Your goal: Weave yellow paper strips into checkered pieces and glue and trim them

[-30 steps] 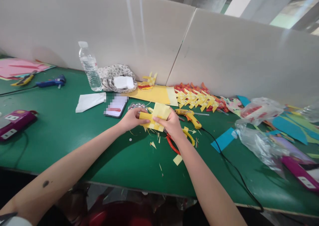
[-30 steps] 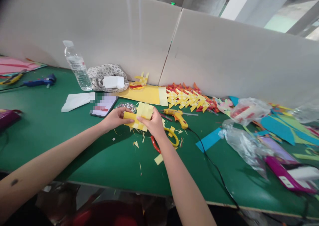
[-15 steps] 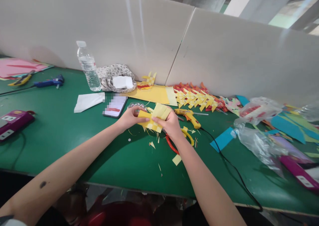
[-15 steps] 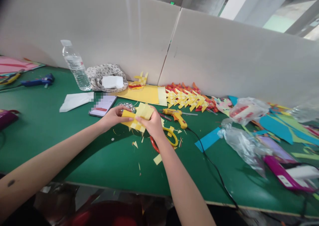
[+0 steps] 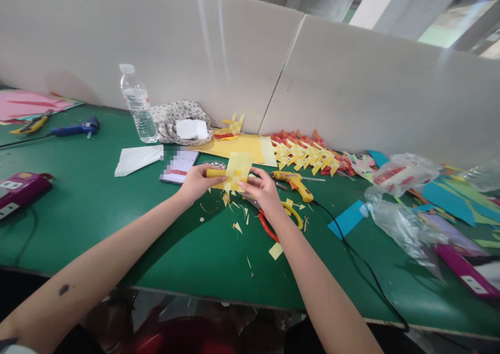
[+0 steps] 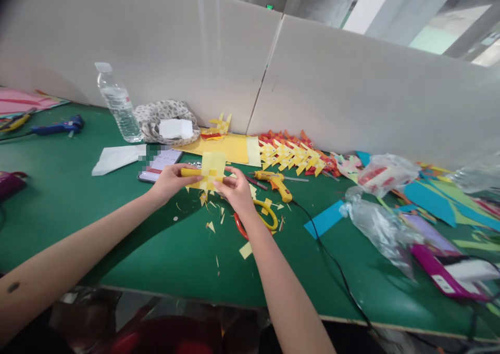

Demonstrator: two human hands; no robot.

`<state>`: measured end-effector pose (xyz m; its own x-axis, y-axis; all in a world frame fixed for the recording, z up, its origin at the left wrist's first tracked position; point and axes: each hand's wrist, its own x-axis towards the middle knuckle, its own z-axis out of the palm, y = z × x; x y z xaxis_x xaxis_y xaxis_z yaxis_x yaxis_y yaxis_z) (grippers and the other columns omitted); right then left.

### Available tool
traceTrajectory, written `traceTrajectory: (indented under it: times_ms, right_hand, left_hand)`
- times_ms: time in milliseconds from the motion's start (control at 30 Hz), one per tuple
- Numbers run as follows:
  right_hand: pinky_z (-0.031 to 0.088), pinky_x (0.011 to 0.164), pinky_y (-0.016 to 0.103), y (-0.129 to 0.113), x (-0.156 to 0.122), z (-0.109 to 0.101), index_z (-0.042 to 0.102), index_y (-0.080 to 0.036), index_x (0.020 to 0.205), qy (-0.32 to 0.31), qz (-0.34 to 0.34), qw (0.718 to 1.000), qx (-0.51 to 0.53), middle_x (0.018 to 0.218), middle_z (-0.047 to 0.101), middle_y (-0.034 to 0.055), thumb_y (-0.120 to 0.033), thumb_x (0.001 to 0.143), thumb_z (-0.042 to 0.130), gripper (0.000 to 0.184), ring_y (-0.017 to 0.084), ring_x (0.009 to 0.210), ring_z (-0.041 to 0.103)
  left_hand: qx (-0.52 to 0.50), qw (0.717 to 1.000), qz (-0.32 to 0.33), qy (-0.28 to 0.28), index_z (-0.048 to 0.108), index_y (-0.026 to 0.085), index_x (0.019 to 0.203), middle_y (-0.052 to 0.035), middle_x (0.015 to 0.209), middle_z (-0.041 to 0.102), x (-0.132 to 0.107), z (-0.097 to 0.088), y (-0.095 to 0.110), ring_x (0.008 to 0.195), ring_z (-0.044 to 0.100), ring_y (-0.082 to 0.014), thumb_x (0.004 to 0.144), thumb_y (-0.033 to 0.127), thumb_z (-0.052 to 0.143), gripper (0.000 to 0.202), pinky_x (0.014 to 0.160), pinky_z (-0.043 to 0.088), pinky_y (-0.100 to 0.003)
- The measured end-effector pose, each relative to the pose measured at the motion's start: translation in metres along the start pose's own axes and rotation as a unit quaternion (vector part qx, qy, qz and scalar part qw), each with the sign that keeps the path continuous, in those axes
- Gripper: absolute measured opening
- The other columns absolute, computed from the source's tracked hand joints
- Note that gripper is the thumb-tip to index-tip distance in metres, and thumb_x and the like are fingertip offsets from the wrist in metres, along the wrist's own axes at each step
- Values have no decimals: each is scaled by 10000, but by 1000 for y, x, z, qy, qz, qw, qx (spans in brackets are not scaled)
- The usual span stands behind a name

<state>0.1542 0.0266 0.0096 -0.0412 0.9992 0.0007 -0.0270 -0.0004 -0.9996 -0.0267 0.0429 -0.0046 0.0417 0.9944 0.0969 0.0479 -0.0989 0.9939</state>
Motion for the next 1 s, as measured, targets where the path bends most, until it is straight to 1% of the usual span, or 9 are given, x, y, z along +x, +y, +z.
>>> traceTrajectory:
  times_ms: [133, 267, 367, 467, 600, 700, 800, 900, 1000]
  right_hand:
    - [538, 641, 302, -1, 0, 1, 538, -220, 944, 17, 30, 999, -17, 778, 620, -15, -274, 515, 770, 490, 148, 666, 639]
    - [522, 581, 299, 4, 4, -2, 538, -210, 929, 12, 37, 999, -9, 733, 618, -13, -336, 587, 715, 405, 142, 600, 621]
    - [522, 596, 324, 4, 6, -3, 567, -212, 933, 8, 47, 999, 23, 807, 662, 32, -487, 690, 593, 369, 194, 714, 642]
    - [523, 623, 348, -1, 3, -4, 573, -201, 987, -41, 74, 995, 50, 867, 681, 63, -627, 740, 452, 507, 232, 791, 652]
    - [522, 657, 338, -6, -1, -4, 539, -192, 1061, -78, 73, 993, 52, 894, 682, 61, -493, 653, 653, 519, 221, 788, 654]
    - [523, 669, 332, -5, -2, -4, 534, -196, 1066, -59, 71, 994, 65, 868, 684, 37, -266, 519, 772, 600, 207, 751, 654]
    - [527, 679, 333, -4, 0, -4, 537, -201, 1059, -30, 60, 994, 90, 828, 684, 13, -221, 502, 775, 606, 195, 724, 656]
    - [532, 684, 345, -4, 0, -5, 521, -205, 1085, -15, 45, 994, 97, 808, 687, 7, -225, 508, 774, 630, 200, 718, 659]
    - [536, 694, 371, -4, -1, -5, 509, -209, 1110, -44, 41, 996, 71, 803, 690, 12, -250, 514, 776, 654, 216, 730, 663]
  left_hand:
    - [76, 991, 91, 57, 670, 158, 787, -42, 788, 688, -1, -1, -3, 646, 609, -140, 630, 325, 711, 233, 578, 482, -248]
    - [157, 956, 236, 68, 690, 199, 813, -34, 834, 704, -9, -3, 4, 754, 629, -148, 720, 220, 624, 116, 711, 502, -270]
    - [206, 929, 305, 36, 693, 230, 832, -36, 898, 703, -15, -5, 9, 853, 626, -157, 748, 196, 585, 141, 819, 484, -301]
    - [239, 915, 322, -36, 697, 253, 822, -34, 920, 705, -16, -6, 9, 910, 620, -170, 772, 222, 562, 148, 878, 460, -334]
    - [260, 908, 312, -103, 701, 275, 817, -21, 943, 707, -13, -6, 5, 964, 601, -187, 770, 220, 568, 151, 948, 406, -368]
    - [259, 910, 315, -80, 699, 258, 834, -34, 995, 693, -11, -4, 4, 1017, 566, -206, 750, 191, 578, 162, 960, 391, -383]
    - [224, 929, 292, -26, 665, 233, 965, -49, 1147, 627, -8, -2, 2, 1102, 516, -211, 724, 145, 567, 274, 971, 380, -381]
    - [110, 977, 180, 14, 584, 198, 1110, -76, 1190, 592, -3, -2, 1, 1094, 531, -205, 747, 165, 521, 370, 899, 435, -350]
    - [-37, 999, 21, -5, 567, 163, 1125, -90, 1026, 659, 0, -2, 3, 949, 606, -204, 787, 299, 514, 369, 764, 488, -308]
